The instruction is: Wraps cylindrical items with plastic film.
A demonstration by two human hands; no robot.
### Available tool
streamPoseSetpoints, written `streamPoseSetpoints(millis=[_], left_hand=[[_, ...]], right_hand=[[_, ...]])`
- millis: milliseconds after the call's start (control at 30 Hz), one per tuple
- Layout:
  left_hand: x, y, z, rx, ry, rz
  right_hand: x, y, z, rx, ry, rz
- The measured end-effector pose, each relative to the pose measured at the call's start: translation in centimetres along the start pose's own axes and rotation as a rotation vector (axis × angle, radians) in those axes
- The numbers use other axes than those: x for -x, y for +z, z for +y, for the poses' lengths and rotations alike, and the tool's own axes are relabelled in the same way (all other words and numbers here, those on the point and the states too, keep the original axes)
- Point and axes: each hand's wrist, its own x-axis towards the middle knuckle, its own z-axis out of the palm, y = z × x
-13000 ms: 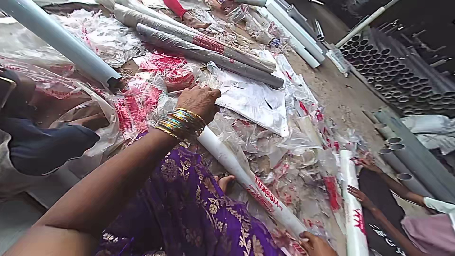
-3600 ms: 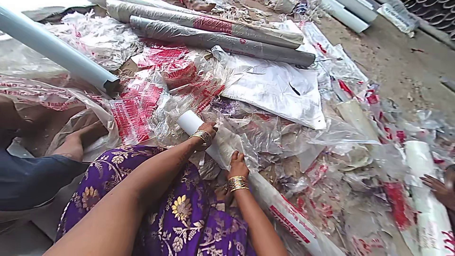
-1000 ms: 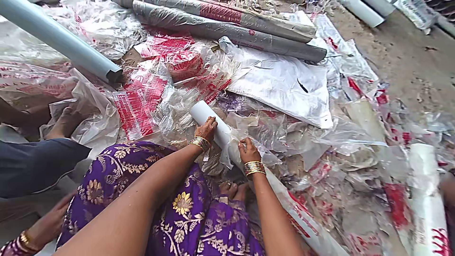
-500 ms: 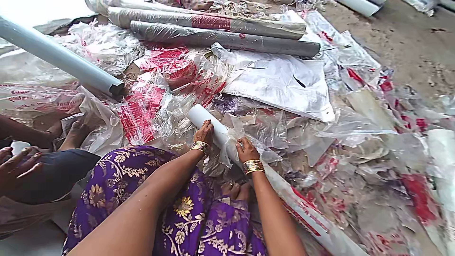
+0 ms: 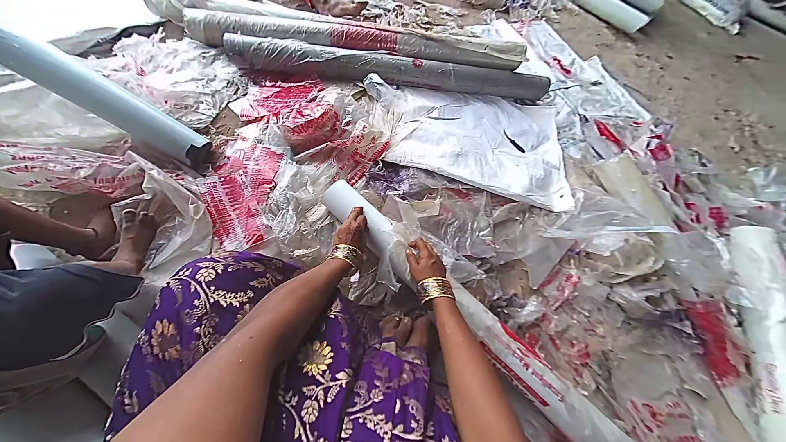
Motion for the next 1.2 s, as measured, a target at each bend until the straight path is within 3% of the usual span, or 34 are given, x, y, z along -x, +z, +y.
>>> streamPoseSetpoints(millis=[167,633,867,1033,1200], left_hand=[[0.0,0.4,-0.4,0.08,-0.006,0.065],[-0.6,-0.2,-0.4,0.005,0.09,0.054],[-0.7,-1.4,0.0,-0.264,0.194,-0.125],[-1.1,-0.9,-0.8,-0.463,0.416,-0.061],[-1.6,-0.9,-0.5,-0.507,0.351,-0.089]], right_hand=[[0.0,-0.1,0.0,-0.013,0.0,0.003],[0.0,0.0,0.1,-0.012,0.015,-0.005],[-0.1,0.0,0.1,-0.019,0.015,-0.008],[0.1,0.0,0.1,-0.014,0.011,-0.008],[0.2,0.1,0.1,-0.01,0.007,-0.011]])
